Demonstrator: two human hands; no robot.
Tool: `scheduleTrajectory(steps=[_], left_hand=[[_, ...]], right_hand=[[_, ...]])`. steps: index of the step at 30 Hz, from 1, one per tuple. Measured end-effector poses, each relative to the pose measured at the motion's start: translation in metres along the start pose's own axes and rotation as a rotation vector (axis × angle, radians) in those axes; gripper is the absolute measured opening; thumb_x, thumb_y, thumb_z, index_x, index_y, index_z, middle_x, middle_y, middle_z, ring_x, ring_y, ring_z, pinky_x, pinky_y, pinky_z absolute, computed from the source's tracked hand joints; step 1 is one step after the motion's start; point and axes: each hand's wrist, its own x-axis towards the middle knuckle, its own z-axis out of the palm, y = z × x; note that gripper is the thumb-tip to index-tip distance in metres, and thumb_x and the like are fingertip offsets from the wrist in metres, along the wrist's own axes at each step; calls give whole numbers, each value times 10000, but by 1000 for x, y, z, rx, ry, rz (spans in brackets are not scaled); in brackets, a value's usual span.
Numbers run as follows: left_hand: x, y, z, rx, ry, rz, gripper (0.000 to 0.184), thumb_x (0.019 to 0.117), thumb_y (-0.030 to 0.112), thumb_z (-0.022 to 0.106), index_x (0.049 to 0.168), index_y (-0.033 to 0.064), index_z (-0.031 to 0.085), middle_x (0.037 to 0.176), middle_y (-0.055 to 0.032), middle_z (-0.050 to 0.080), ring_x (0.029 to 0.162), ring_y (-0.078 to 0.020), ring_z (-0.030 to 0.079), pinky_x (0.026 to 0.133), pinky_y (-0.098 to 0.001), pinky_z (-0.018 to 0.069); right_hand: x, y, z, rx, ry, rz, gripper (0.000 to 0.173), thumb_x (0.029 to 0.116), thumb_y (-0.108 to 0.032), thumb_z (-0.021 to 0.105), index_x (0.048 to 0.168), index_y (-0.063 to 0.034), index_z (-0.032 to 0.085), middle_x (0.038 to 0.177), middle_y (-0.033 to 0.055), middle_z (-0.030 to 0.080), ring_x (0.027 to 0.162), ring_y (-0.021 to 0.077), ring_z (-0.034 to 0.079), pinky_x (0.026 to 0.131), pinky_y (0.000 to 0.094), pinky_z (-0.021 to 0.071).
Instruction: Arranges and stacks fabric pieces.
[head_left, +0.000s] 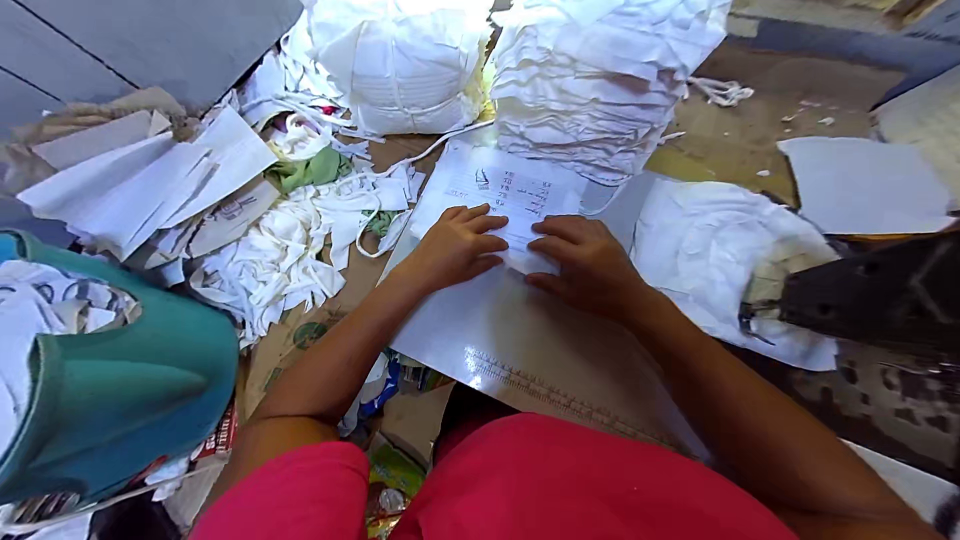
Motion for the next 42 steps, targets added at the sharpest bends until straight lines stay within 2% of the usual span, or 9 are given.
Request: scheduleTrajectory(steps=[4,8,16,18,21,25,30,35,42], left_hand=[[13,-1,-3,-130,11,-86,208,971,132,587,950,36,770,1253,-157,716,1287,-395,602,1039,-617,434],[14,-5,-15,-234,-111,-65,272,934,242,655,1082,48,775,1339,-164,674,1370,-420,524,1110,-630,377],[12,0,-2,-73,9,6,189,967,145,605,946,16,742,1236,-161,725,1282,-409,612,1062,-595,452],[20,-5,-10,-153,5,-13,192,966,122,594,957,-19,724,1146,-172,742,1184,-363,674,1011,-549,504],[33,-9,-30,-267,-105,-111,211,990,127,600,1021,-46,716,1102,-188,732,1063,-303,706,950,-492,538],[45,-7,-48,-353,-204,-234,194,1002,151,622,1039,-7,728,1064,-143,745,997,-227,708,903,-442,540],[47,-7,-51,-381,-260,-187,216,1000,172,632,1039,1,757,1108,-134,750,1055,-234,708,953,-466,539],[73,-3,-66,-269,-20,-116,248,992,221,653,1073,11,756,1096,-140,749,1071,-260,708,975,-501,533],[174,8,-83,-46,402,130,252,953,119,676,1162,-5,743,1283,-196,690,1244,-340,638,1073,-469,493]], right_hand=[[-1,6,6,27,-67,19,191,937,-177,667,985,-11,749,1253,204,700,1227,397,641,979,597,501],[-1,9,2,47,-51,69,180,967,-74,566,941,27,713,1221,214,708,1175,394,669,925,586,525],[5,-1,3,-38,-91,106,595,882,-505,720,1228,-21,696,1348,232,630,1237,429,602,932,639,473],[9,-2,10,-116,-62,89,500,928,-389,700,1273,-29,675,1377,222,630,1298,443,576,997,655,448],[24,6,10,-122,-11,94,225,1000,-98,566,1119,17,718,1164,219,732,1133,413,689,972,630,486],[47,14,-13,-56,-156,139,196,1005,-98,566,1015,-13,743,871,203,739,844,405,725,819,642,511],[46,19,-21,2,-213,174,152,980,-106,623,956,-49,761,839,169,735,828,380,719,753,621,537],[45,19,-22,17,-218,193,121,962,-130,672,957,-66,775,854,138,746,840,335,722,781,601,539],[36,21,-33,164,-171,172,492,891,-420,761,1184,-24,747,1255,159,715,1221,314,651,1022,593,480]])
